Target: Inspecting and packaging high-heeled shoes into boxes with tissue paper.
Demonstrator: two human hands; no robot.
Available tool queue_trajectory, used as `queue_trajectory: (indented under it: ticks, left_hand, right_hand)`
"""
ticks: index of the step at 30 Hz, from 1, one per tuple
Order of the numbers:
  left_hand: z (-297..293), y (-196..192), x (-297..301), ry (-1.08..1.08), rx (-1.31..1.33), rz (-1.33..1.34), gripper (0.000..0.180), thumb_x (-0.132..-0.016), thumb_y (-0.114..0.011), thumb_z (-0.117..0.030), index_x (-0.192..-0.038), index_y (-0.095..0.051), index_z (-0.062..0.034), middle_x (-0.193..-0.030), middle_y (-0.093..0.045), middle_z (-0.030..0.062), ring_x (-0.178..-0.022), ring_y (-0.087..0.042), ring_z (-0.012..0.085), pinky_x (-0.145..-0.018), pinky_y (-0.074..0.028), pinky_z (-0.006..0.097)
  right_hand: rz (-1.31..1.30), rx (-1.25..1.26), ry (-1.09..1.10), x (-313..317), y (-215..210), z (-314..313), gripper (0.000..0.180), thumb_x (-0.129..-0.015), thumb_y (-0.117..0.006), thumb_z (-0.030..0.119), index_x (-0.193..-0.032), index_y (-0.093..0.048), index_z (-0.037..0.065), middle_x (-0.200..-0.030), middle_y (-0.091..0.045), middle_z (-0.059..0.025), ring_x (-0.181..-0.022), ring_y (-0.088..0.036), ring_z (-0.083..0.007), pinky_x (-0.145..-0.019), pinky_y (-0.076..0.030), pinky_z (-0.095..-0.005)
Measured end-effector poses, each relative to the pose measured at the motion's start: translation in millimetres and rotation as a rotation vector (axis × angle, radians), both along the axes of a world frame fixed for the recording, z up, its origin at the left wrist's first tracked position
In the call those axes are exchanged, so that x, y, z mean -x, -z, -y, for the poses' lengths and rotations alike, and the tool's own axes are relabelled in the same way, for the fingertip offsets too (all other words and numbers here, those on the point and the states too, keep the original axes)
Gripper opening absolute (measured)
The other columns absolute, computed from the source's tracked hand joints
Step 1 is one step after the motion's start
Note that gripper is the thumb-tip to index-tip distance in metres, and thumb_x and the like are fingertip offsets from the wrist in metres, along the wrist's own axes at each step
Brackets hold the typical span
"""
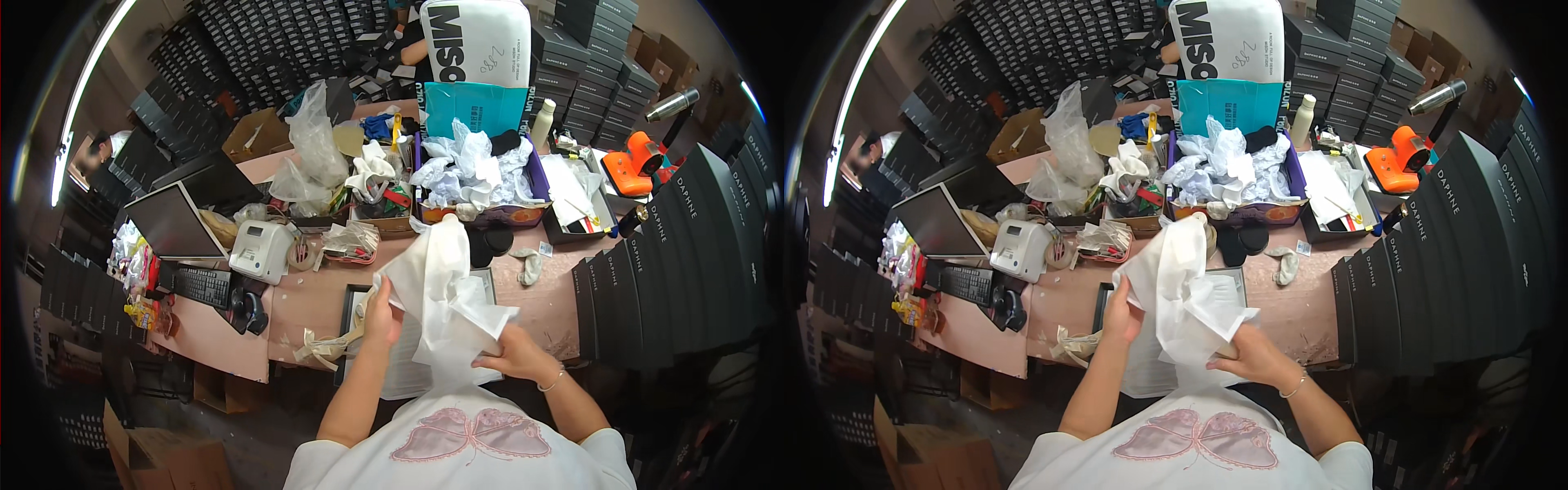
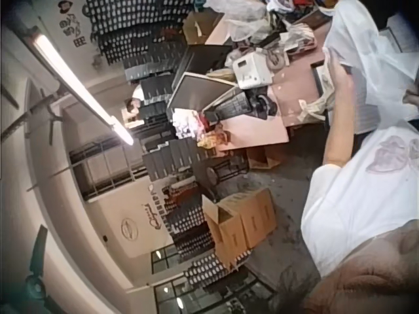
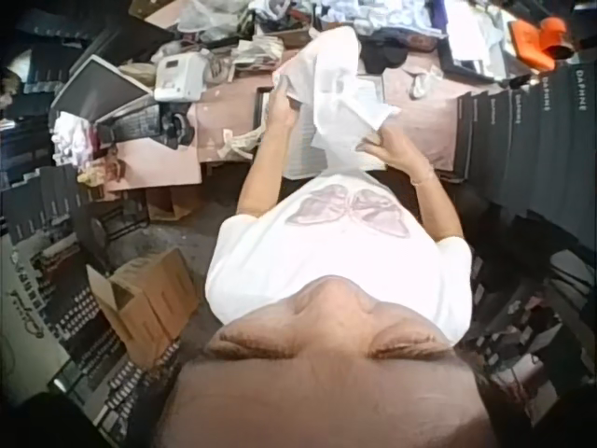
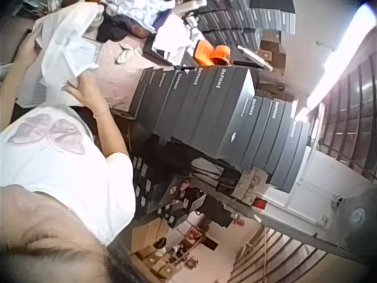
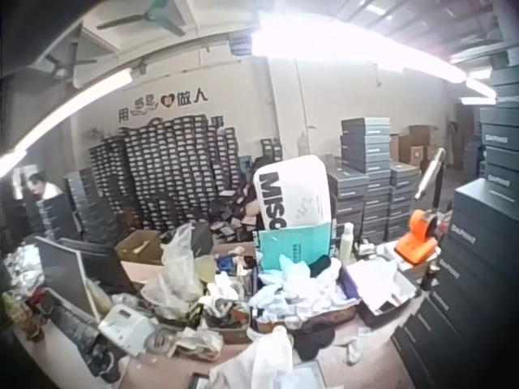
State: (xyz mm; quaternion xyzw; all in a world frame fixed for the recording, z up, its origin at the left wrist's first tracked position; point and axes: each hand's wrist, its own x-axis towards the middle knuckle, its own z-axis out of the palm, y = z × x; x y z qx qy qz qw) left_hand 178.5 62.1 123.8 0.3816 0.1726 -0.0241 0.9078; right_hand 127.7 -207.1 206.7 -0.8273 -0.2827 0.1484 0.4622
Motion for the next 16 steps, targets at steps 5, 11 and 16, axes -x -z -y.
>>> queue_trajectory:
  ticks: [5,11,16]
  left_hand:
    - [2.4,-44.4,-51.0,0.041,0.029,0.142,0.037,-0.098,-0.047,-0.031,-0.119,-0.055,-0.0022,-0.116,-0.061,0.0064,-0.105,-0.059,0.0197,-0.092,-0.046,0.035]
    - [26.3,-121.3,-54.9,-0.255,0.108,0.643,0.042,-0.096,-0.047,-0.042,-0.106,-0.06,-0.0025,-0.091,-0.063,0.0049,-0.079,-0.058,0.0165,-0.074,-0.049,0.034]
    - [76.4,-74.1,10.1,0.048,-0.699,0.706,0.037,-0.091,-0.053,-0.039,-0.088,-0.061,-0.0025,-0.074,-0.06,0.0092,-0.058,-0.053,0.0205,-0.054,-0.042,0.03]
  right_hand:
    - [0.47,0.24,-0.082,1.3,-36.0,33.5,0.054,-0.067,-0.075,0.012,-0.117,-0.055,0.008,-0.117,-0.057,-0.012,-0.107,-0.055,-0.0334,-0.088,-0.047,-0.0387]
    - [0.39,0.399,-0.008,13.3,-24.6,84.5,0.042,-0.068,-0.069,0.007,-0.108,-0.055,0.007,-0.114,-0.056,-0.0107,-0.111,-0.052,-0.0309,-0.087,-0.048,-0.0369]
    - [0.106,0.292,0.585,17.0,26.6,140.2,0.049,-0.068,-0.072,0.01,-0.113,-0.053,0.005,-0.116,-0.054,-0.0162,-0.112,-0.052,-0.0336,-0.091,-0.046,-0.0393]
